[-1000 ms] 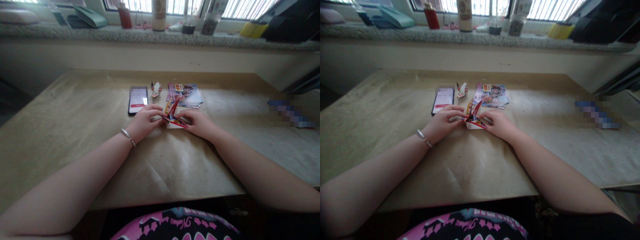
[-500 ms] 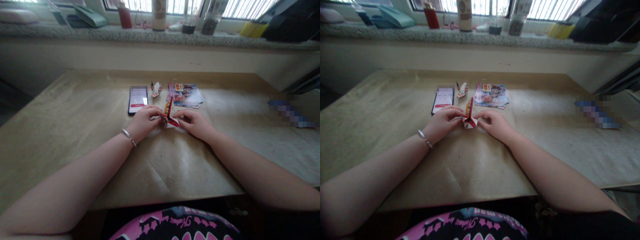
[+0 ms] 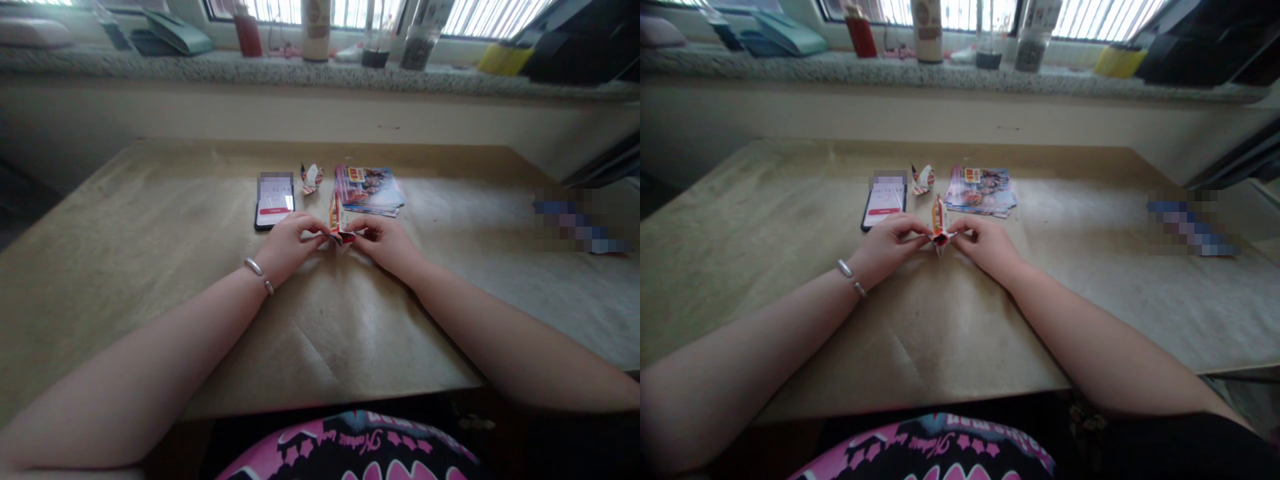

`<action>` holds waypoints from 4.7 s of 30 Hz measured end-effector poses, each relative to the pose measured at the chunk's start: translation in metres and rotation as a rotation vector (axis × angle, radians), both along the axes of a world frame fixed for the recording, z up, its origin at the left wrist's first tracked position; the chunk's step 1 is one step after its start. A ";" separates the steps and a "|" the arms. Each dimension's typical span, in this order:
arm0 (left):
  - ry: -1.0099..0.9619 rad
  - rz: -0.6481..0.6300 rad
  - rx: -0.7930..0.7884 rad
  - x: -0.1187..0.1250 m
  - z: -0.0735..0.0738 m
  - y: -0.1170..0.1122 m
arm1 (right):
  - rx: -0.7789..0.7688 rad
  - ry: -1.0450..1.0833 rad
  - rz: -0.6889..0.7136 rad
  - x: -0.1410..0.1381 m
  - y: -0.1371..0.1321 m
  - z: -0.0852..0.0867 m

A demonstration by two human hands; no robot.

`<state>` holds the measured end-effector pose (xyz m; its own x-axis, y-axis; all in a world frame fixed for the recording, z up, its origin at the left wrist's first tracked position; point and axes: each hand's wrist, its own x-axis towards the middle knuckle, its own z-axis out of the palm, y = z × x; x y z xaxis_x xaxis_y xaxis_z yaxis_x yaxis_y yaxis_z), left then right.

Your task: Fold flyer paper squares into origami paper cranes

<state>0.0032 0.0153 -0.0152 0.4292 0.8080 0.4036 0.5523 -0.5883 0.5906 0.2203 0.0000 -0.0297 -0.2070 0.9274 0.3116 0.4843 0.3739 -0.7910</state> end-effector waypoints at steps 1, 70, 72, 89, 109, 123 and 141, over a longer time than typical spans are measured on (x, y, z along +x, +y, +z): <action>-0.002 0.008 -0.003 0.000 0.000 0.000 | 0.004 -0.012 -0.016 -0.001 0.000 0.001; -0.458 0.149 -0.555 0.013 0.011 -0.016 | -0.340 0.254 -0.221 -0.004 -0.008 0.014; -0.526 0.149 -0.538 0.013 0.011 -0.015 | -0.342 0.361 -0.217 -0.004 -0.007 0.014; -0.921 0.131 -0.618 0.016 0.003 -0.011 | -0.421 0.749 -0.191 -0.007 -0.005 0.013; -0.898 0.068 -0.613 0.014 -0.002 -0.010 | -0.449 0.679 -0.115 -0.007 -0.003 0.010; -0.711 -0.002 -0.579 0.016 0.000 -0.012 | -0.462 0.642 0.000 -0.013 -0.006 0.012; -0.552 0.013 -0.623 0.020 0.003 -0.012 | -0.401 0.461 0.029 -0.018 -0.004 0.005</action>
